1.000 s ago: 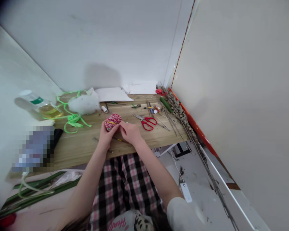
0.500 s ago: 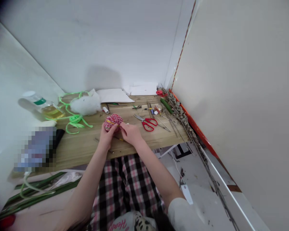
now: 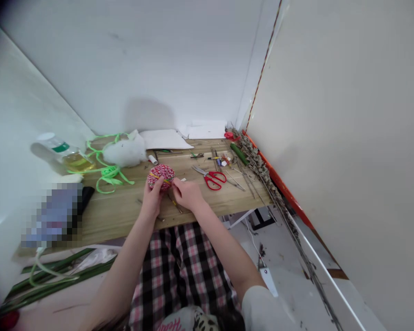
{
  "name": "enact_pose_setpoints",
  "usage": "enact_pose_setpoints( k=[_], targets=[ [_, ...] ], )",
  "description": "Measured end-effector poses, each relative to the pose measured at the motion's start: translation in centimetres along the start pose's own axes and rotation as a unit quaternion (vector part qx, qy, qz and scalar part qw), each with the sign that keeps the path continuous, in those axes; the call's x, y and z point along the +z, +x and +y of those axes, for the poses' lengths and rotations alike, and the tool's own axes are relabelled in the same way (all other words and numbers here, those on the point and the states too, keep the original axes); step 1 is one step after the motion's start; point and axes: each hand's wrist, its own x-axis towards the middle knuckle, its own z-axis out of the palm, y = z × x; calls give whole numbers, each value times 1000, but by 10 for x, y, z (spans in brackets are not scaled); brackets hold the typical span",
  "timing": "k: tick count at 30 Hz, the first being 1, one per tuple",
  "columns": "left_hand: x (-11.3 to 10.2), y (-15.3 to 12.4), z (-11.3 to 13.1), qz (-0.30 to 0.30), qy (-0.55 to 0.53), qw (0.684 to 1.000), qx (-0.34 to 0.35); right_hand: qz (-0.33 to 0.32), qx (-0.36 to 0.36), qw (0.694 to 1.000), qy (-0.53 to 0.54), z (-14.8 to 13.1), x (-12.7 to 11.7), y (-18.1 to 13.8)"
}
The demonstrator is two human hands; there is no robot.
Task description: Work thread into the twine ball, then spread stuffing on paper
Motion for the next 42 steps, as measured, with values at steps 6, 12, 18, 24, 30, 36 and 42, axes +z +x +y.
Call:
enact_pose_setpoints(
  k=[6,12,18,24,30,36,42],
  targets=[
    [2,-1,6,1,-59,997,-39,-8,-1,1000,-2,0,3,1],
    [2,-3,11,26,-76,996,-31,-12,10,1000,-7,1,3,1],
    [-1,-2,7,1,-11,1000,-21,-4,9,1000,-6,3,5,0],
    [-2,-4,6,11,107,994,-5,16,6,1000,19,3,5,-1],
    [-2,-1,4,17,67,997,-19,35,3,999,38,2,5,-1],
    [-4,1,2,22,-21,999,-38,41,13,999,26,3,7,0],
    [-6,0,0,-5,41,999,-34,32,7,999,20,3,6,-1]
  ],
)
